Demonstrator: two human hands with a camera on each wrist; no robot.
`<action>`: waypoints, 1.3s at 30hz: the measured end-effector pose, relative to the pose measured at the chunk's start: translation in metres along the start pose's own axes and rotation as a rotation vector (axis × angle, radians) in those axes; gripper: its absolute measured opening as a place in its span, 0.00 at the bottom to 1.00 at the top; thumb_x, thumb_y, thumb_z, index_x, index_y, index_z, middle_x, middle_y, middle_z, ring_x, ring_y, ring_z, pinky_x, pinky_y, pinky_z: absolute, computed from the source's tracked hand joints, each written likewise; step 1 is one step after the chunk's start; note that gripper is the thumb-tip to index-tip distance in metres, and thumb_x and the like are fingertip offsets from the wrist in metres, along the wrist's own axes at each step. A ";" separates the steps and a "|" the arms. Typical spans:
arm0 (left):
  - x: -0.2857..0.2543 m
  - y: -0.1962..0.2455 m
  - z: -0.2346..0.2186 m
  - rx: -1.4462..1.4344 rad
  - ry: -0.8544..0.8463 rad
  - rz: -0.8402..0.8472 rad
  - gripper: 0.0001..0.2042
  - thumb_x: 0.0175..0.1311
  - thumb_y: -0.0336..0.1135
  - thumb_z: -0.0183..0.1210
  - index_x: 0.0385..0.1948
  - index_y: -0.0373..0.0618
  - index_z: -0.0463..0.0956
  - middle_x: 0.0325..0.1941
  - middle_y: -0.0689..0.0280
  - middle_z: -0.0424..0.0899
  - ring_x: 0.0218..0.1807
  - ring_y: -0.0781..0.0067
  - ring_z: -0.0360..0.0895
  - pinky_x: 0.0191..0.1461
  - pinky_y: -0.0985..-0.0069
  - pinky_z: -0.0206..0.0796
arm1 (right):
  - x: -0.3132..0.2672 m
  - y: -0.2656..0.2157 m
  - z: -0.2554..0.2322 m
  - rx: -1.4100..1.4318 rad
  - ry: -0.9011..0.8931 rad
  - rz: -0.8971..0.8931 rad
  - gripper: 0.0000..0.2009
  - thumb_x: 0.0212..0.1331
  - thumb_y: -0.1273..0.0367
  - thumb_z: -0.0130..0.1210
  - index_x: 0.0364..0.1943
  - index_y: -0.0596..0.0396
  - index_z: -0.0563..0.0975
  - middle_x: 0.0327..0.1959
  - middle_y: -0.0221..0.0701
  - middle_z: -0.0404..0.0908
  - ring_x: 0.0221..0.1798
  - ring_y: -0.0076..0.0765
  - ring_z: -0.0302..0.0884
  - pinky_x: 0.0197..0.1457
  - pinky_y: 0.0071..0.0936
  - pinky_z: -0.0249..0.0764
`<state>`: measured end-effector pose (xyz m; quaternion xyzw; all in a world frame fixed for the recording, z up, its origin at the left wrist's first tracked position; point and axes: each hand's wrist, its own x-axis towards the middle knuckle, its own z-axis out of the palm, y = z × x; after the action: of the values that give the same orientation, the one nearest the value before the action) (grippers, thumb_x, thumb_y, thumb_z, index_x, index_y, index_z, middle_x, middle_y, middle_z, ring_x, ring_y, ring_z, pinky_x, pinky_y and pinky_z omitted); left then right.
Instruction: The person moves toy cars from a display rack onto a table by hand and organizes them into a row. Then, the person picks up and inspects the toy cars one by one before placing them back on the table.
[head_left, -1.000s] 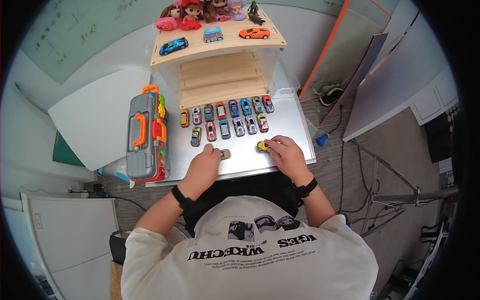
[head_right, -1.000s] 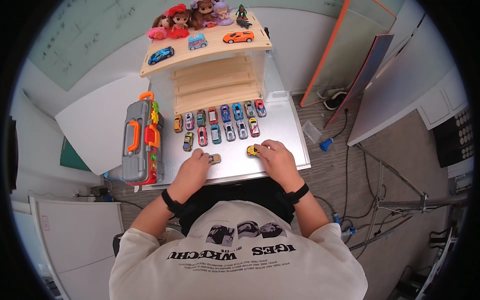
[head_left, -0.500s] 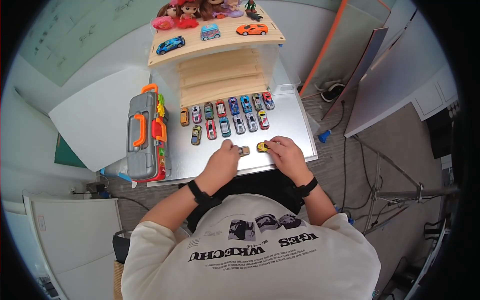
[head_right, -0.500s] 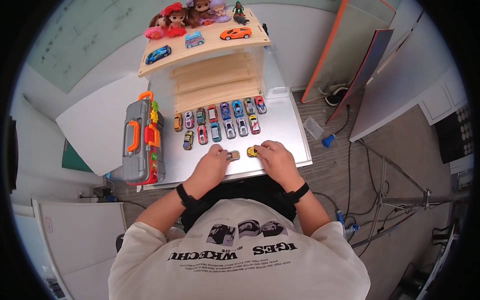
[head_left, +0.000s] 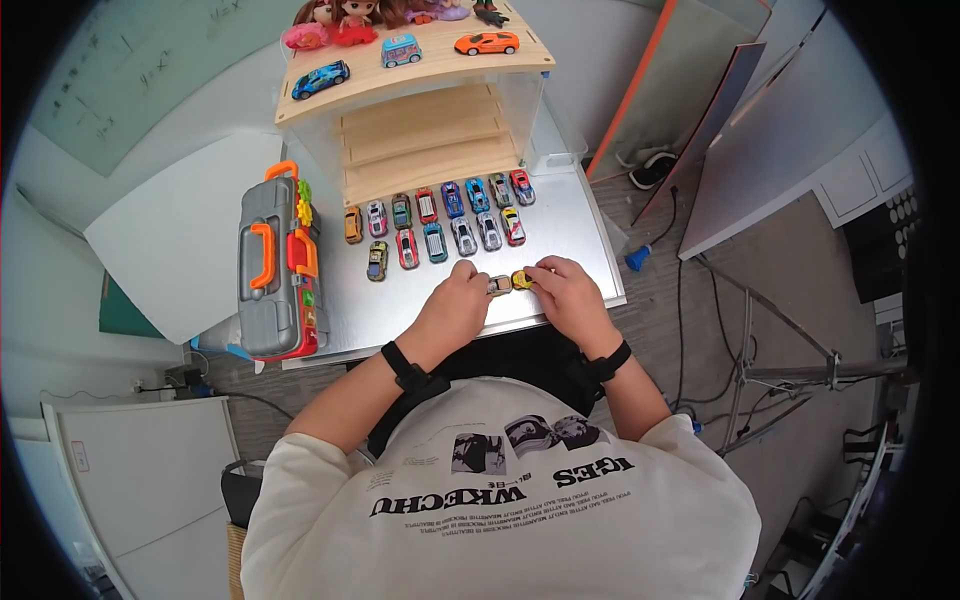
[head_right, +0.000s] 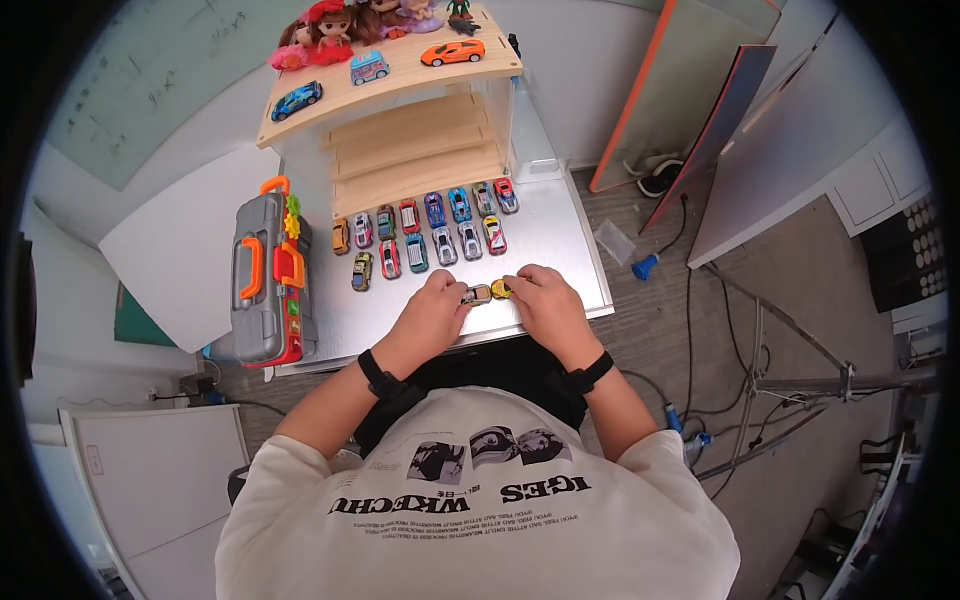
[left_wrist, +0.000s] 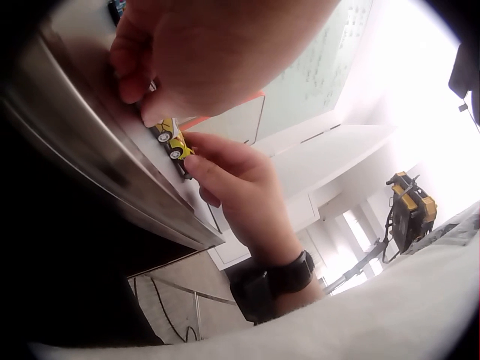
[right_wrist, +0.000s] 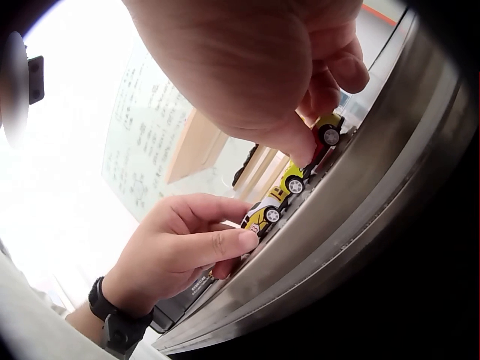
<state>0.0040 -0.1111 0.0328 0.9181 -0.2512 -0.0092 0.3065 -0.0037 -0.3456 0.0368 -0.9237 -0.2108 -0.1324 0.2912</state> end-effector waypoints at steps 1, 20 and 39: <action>0.000 -0.002 0.002 -0.016 0.012 -0.001 0.12 0.62 0.27 0.66 0.45 0.33 0.81 0.48 0.48 0.77 0.44 0.45 0.83 0.49 0.58 0.79 | 0.000 -0.001 0.001 0.002 0.003 0.003 0.12 0.59 0.73 0.65 0.47 0.53 0.86 0.45 0.35 0.85 0.49 0.47 0.83 0.50 0.40 0.81; -0.025 -0.005 -0.026 0.083 0.042 -0.114 0.13 0.64 0.38 0.68 0.47 0.47 0.82 0.47 0.55 0.77 0.40 0.50 0.83 0.44 0.59 0.78 | 0.010 -0.020 0.018 0.084 -0.051 -0.069 0.12 0.58 0.72 0.66 0.47 0.51 0.85 0.47 0.33 0.84 0.50 0.46 0.83 0.50 0.40 0.82; -0.055 -0.029 -0.046 0.135 0.059 -0.120 0.14 0.64 0.35 0.68 0.50 0.45 0.82 0.46 0.56 0.78 0.40 0.51 0.83 0.44 0.60 0.78 | -0.006 0.030 -0.021 0.009 -0.017 0.120 0.12 0.57 0.72 0.68 0.46 0.53 0.87 0.46 0.34 0.86 0.50 0.48 0.83 0.55 0.39 0.79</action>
<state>-0.0226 -0.0397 0.0461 0.9499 -0.1866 0.0167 0.2502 0.0031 -0.3823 0.0368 -0.9345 -0.1581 -0.1057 0.3008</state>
